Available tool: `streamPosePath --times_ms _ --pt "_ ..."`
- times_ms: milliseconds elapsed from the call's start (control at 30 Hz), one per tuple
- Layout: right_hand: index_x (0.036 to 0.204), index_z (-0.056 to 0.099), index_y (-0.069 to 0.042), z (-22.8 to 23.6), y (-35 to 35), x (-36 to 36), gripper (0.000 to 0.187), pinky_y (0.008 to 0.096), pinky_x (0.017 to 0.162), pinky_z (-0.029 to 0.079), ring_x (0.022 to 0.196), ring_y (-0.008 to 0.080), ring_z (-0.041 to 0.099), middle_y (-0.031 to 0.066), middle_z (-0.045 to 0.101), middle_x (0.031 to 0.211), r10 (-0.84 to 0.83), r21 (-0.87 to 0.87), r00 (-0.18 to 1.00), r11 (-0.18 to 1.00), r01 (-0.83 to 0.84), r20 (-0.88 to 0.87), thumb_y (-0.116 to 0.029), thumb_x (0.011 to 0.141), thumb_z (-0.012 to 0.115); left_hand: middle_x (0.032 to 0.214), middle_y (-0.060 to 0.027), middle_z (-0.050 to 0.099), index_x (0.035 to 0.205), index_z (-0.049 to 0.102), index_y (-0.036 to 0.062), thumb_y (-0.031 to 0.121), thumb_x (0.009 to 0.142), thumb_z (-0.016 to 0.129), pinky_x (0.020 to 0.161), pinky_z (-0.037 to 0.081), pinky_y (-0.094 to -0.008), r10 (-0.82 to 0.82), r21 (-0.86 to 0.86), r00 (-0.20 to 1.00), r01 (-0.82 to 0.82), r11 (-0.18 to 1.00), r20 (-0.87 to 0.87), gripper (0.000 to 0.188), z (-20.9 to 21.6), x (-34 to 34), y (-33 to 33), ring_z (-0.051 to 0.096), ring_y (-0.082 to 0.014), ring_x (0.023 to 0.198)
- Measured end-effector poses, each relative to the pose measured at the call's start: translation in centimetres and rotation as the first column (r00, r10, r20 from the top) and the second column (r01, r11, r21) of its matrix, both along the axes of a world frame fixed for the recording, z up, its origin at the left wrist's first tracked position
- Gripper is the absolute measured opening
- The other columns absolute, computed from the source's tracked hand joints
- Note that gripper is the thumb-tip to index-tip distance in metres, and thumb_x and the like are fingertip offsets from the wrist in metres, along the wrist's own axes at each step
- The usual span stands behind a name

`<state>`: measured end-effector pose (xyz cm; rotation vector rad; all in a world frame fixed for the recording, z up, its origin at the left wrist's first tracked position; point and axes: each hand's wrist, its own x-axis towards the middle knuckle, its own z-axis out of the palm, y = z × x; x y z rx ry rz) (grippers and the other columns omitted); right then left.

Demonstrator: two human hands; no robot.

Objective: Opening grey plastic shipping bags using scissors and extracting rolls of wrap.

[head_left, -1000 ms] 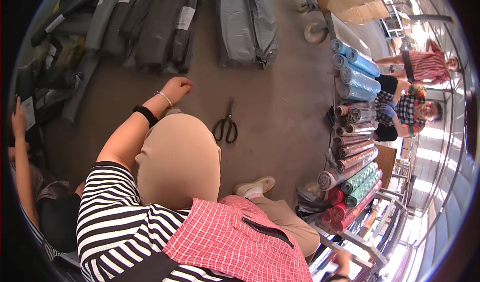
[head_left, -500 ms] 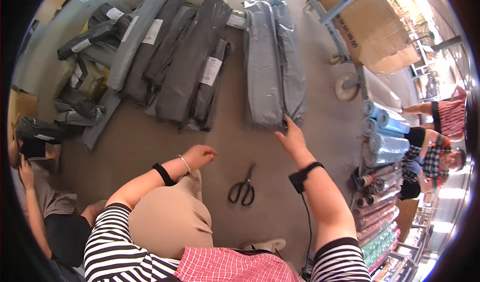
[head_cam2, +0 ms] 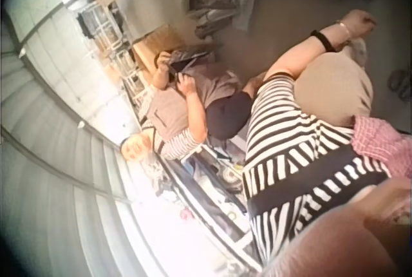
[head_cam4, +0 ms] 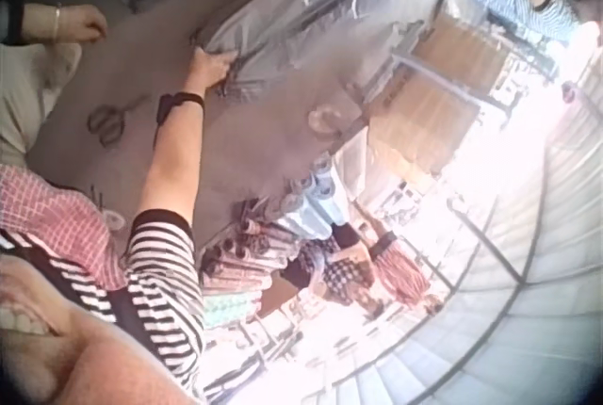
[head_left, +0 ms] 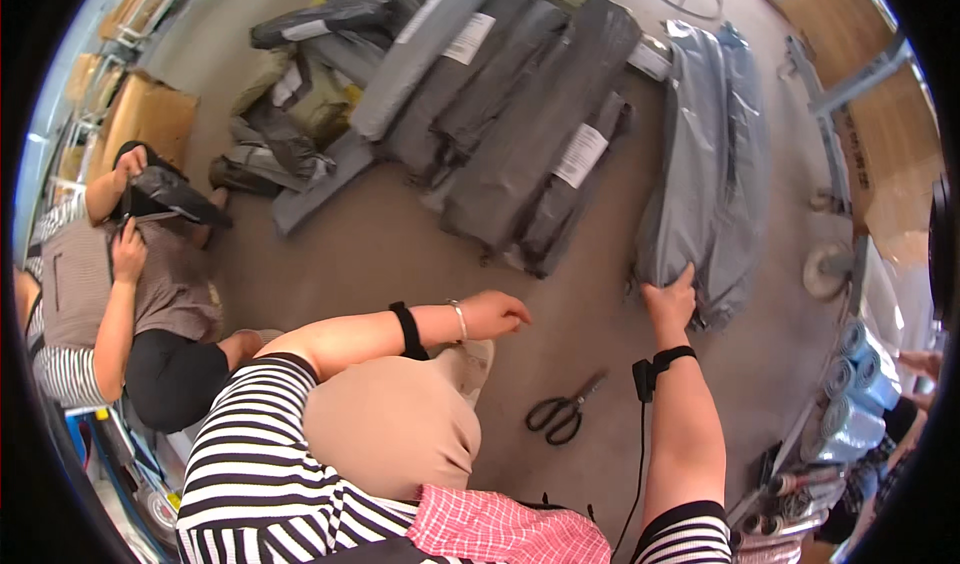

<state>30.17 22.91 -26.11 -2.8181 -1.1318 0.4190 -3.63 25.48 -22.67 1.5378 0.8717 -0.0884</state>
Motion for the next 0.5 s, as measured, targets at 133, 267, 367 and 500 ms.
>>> streamPosePath --times_ms 133,267,367,500 --pt "0.138 0.036 0.002 1.9 0.2 0.1 0.096 0.0455 0.086 0.049 0.101 0.0393 0.062 0.0312 0.061 0.11 0.051 0.173 0.978 0.985 -0.015 -0.204 -0.039 0.061 0.075 0.097 -0.0109 0.07 0.111 0.064 0.0019 0.011 0.089 0.055 0.084 0.051 -0.0308 0.038 0.013 0.999 -0.039 0.999 0.013 0.026 -1.4 -1.7 0.0 0.066 -0.0172 0.092" --pt "0.13 0.046 0.006 0.8 -0.7 -0.6 0.082 0.0366 0.072 0.053 0.093 0.0313 0.065 0.0215 0.065 0.107 0.097 0.424 0.879 0.897 0.126 -0.466 -0.032 0.065 0.077 0.111 -0.0095 0.066 0.122 0.058 0.0043 0.014 0.091 0.057 0.086 0.049 -0.031 0.142 0.01 0.983 -0.144 0.989 0.114 0.033 -1.6 0.2 1.9 0.062 -0.0158 0.1" --pt "0.124 0.051 0.005 2.7 -1.5 -4.7 0.064 0.0287 0.061 0.051 0.081 0.0205 0.063 0.0119 0.065 0.099 0.1 0.341 0.5 0.842 0.418 -0.86 -0.022 0.071 0.076 0.124 -0.0089 0.059 0.134 0.049 0.0058 0.02 0.093 0.059 0.09 0.047 -0.0301 0.239 0.024 0.94 -0.252 0.967 0.245 0.044 -1.5 1.1 3.2 0.057 -0.0168 0.109" --pt "0.112 0.056 -0.001 3.7 -4.4 -9.1 0.039 0.0231 0.05 0.043 0.065 0.0102 0.056 0.0041 0.06 0.088 0.19 0.143 -0.012 0.774 0.617 -0.982 -0.012 0.078 0.071 0.129 -0.0085 0.056 0.139 0.044 0.0102 0.033 0.095 0.057 0.094 0.045 -0.0306 0.417 -0.109 0.873 -0.403 0.909 0.251 0.052 -0.7 3.8 4.5 0.055 -0.0186 0.113"
